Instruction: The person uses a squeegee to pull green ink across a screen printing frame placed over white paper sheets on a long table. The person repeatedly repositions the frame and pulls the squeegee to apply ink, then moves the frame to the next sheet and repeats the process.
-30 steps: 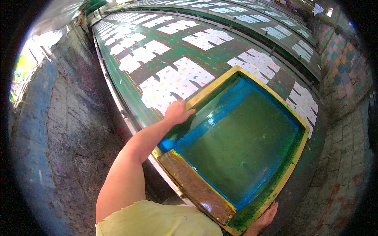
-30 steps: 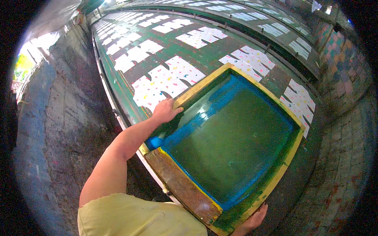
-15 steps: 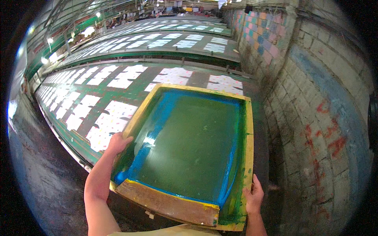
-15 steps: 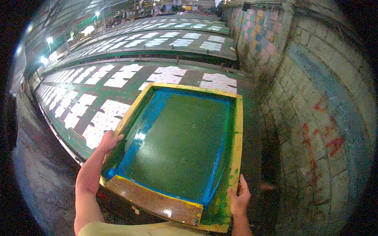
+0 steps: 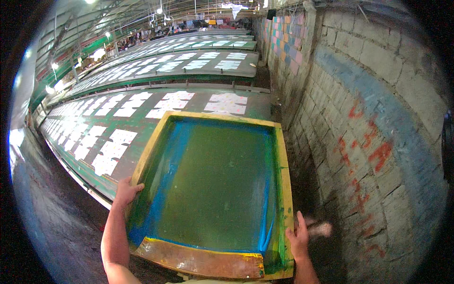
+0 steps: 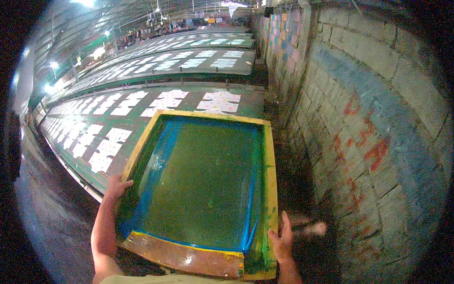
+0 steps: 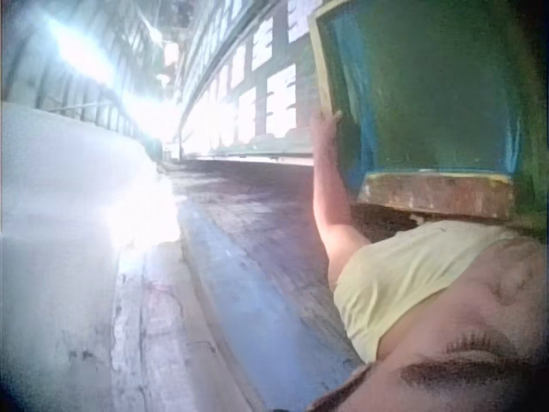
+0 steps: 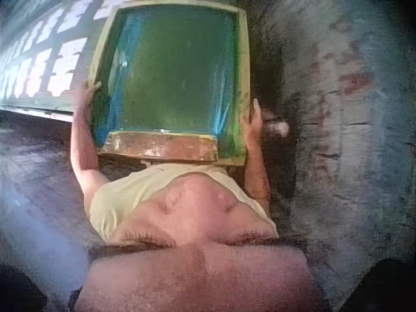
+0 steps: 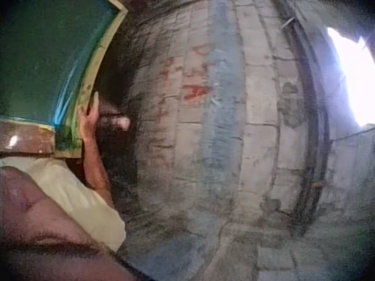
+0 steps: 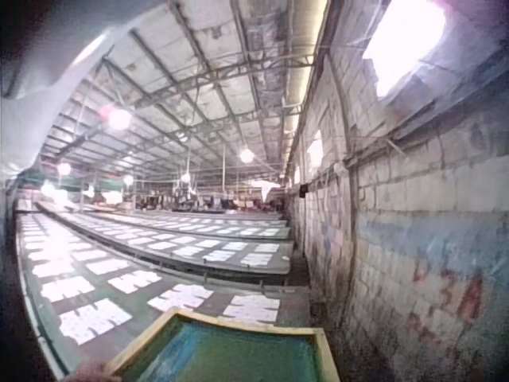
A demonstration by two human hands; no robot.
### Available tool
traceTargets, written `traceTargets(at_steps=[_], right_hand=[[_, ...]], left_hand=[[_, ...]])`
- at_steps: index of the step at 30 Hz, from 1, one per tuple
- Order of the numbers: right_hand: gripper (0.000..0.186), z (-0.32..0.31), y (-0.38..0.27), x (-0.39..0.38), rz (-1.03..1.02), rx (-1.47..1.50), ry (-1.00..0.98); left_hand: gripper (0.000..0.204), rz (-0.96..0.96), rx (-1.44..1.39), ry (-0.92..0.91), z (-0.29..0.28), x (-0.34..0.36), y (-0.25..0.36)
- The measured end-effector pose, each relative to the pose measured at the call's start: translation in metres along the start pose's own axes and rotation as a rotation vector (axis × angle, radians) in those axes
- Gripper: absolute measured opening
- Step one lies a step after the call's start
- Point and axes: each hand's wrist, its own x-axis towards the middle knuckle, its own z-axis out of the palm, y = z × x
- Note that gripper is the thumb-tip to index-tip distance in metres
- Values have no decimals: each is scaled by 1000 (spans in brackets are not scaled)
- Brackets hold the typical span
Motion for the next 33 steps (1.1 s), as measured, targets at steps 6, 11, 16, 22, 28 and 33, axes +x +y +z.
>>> traceTargets(at_steps=[6,11,16,22,28,33], right_hand=[[96,-18,-3,-2,-14,-49,-69],[92,-32,-11,3,29,-133,-138],[89,-49,-7,34,-8,-231,-218],[90,-87,20,114,-38,-151,-344],[89,-156,16,189,-47,-89,-420],[95,-190,-11,248,23,-118,-490]], left_hand=[[49,44,-73,91,13,-31,-26],[40,-36,-182,82,33,-61,-47],[33,-32,-186,76,44,-78,-60],[33,46,-163,178,56,-115,-44],[36,-74,-319,273,97,-171,30],[39,4,-199,316,116,-183,77]])
